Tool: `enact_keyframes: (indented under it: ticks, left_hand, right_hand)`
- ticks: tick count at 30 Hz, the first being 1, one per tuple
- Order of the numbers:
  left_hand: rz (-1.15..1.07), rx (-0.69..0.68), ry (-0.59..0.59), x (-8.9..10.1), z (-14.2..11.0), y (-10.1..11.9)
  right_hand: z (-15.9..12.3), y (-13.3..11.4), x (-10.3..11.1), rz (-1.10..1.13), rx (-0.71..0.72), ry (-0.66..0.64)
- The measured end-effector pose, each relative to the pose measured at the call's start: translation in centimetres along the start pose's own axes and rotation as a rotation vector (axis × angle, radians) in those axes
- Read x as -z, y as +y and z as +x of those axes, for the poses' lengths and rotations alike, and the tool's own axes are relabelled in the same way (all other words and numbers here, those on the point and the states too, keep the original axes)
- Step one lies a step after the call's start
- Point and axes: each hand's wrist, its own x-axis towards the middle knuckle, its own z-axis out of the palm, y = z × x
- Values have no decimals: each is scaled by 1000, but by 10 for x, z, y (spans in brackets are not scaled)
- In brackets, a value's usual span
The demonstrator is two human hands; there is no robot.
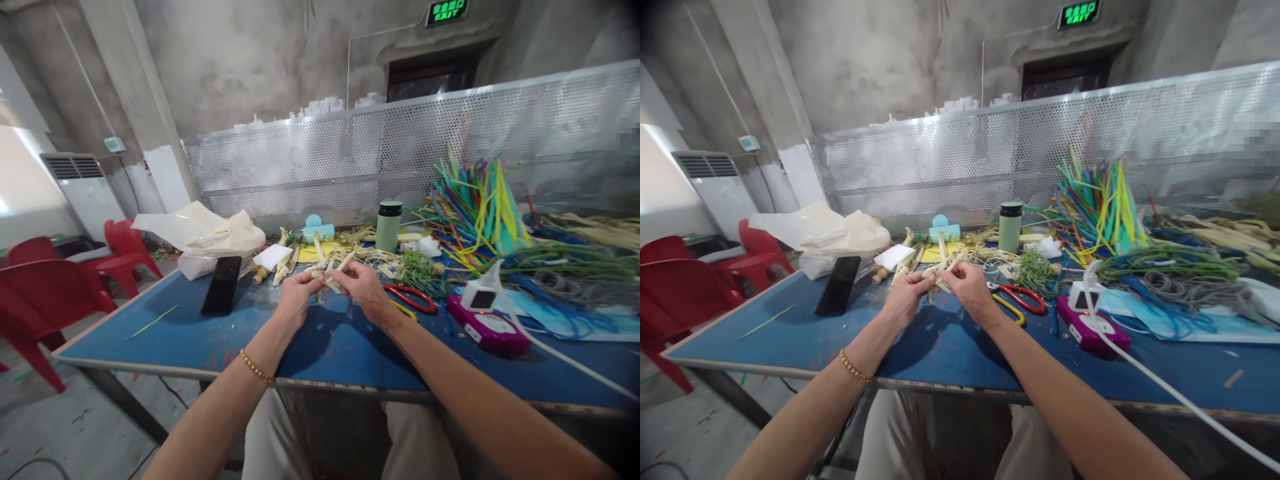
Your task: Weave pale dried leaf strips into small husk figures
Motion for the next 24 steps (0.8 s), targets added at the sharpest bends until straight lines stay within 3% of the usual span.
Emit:
enact_keyframes:
  ticks: [10,24]
  left_hand:
    - [21,46,12,4,1,-2]
    - [-79,114,-38,0,-2,4]
  right_hand:
    - [-3,-3,-5,-126,58,-9]
    - [-3,4,-2,-87,77,-59]
